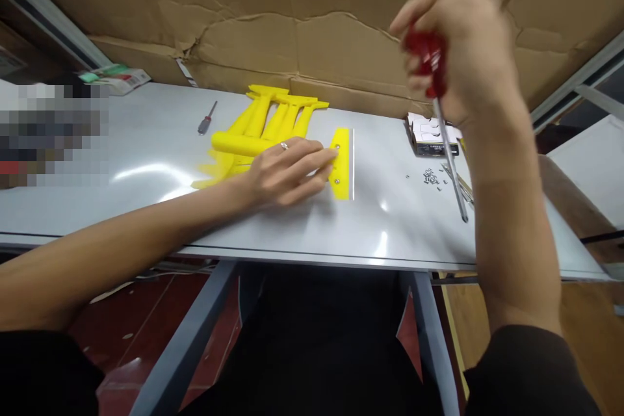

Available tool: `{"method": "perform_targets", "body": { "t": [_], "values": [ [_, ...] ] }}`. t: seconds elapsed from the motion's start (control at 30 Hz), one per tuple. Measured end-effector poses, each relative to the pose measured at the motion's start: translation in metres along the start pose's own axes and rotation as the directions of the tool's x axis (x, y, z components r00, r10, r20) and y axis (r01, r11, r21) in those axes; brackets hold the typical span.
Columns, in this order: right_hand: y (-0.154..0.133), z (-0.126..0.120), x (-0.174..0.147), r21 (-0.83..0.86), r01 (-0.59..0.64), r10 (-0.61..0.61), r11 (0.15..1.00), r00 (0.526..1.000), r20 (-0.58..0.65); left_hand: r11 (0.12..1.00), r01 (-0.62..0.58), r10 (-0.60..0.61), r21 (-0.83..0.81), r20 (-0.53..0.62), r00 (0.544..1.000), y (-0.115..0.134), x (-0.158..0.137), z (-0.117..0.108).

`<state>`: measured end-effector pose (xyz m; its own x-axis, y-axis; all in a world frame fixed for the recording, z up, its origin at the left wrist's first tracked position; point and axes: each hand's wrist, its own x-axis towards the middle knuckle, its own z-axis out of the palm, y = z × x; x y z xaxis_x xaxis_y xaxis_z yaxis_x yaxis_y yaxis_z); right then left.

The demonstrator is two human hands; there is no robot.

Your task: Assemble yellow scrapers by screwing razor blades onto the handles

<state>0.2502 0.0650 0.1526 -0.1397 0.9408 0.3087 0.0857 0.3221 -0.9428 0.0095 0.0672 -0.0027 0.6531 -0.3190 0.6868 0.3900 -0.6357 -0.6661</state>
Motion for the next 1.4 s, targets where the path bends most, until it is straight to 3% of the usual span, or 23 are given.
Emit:
{"method": "perform_targets", "body": {
  "t": [0.03,0.1,0.17,0.23,0.5,0.63,0.73,0.97,1.1,1.2,1.3,1.37,1.4],
  "values": [
    [0.009,0.001,0.001,-0.018,-0.051,0.051,0.999,0.998,0.024,1.000,0.022,-0.022,-0.014,-0.002,1.000,-0.003,-0.002,0.000],
    [0.024,0.006,0.000,-0.084,-0.170,0.183,0.982,0.965,0.186,0.993,0.100,-0.100,-0.057,0.015,0.995,-0.009,-0.008,0.000],
    [0.032,0.011,-0.002,-0.156,-0.220,0.265,0.963,0.884,0.386,0.976,0.192,-0.189,-0.099,0.034,0.981,-0.014,-0.013,0.002],
    [0.033,0.014,-0.006,-0.195,-0.206,0.278,0.959,0.821,0.498,0.965,0.239,-0.238,-0.110,0.024,0.971,-0.018,-0.017,0.004],
    [0.033,0.013,-0.008,-0.229,-0.125,0.235,0.965,0.798,0.555,0.987,0.156,-0.150,0.047,-0.107,0.983,-0.020,-0.015,0.005],
    [0.038,0.016,-0.007,-0.224,-0.112,0.220,0.968,0.809,0.545,0.982,0.189,-0.190,-0.020,-0.066,0.980,-0.022,-0.021,0.008],
    [0.039,0.016,-0.008,-0.213,-0.108,0.209,0.971,0.815,0.540,0.980,0.197,-0.196,0.025,-0.030,0.980,-0.023,-0.023,0.009],
    [0.043,0.019,-0.009,-0.213,-0.114,0.214,0.970,0.814,0.540,0.989,0.075,-0.074,0.126,-0.014,0.997,-0.023,-0.023,0.002],
    [0.046,0.025,-0.012,-0.250,-0.055,0.185,0.967,0.828,0.530,0.999,0.016,-0.015,0.051,-0.009,1.000,-0.026,-0.019,-0.005],
    [0.048,0.017,-0.007,-0.293,0.014,0.150,0.956,0.835,0.529,0.994,-0.025,0.029,0.111,-0.036,0.999,-0.027,-0.015,-0.004],
    [0.046,-0.007,0.005,-0.373,0.087,0.131,0.924,0.843,0.522,0.989,0.078,-0.077,0.123,-0.017,0.997,-0.023,-0.015,0.003],
    [0.040,-0.026,0.012,-0.442,0.112,0.102,0.890,0.896,0.433,0.982,0.180,-0.181,0.064,0.010,0.983,-0.019,-0.015,0.007],
    [0.036,-0.035,0.015,-0.487,0.109,0.069,0.867,0.940,0.333,0.974,0.226,-0.226,0.021,0.019,0.974,-0.016,-0.015,0.008]
  ]
}}
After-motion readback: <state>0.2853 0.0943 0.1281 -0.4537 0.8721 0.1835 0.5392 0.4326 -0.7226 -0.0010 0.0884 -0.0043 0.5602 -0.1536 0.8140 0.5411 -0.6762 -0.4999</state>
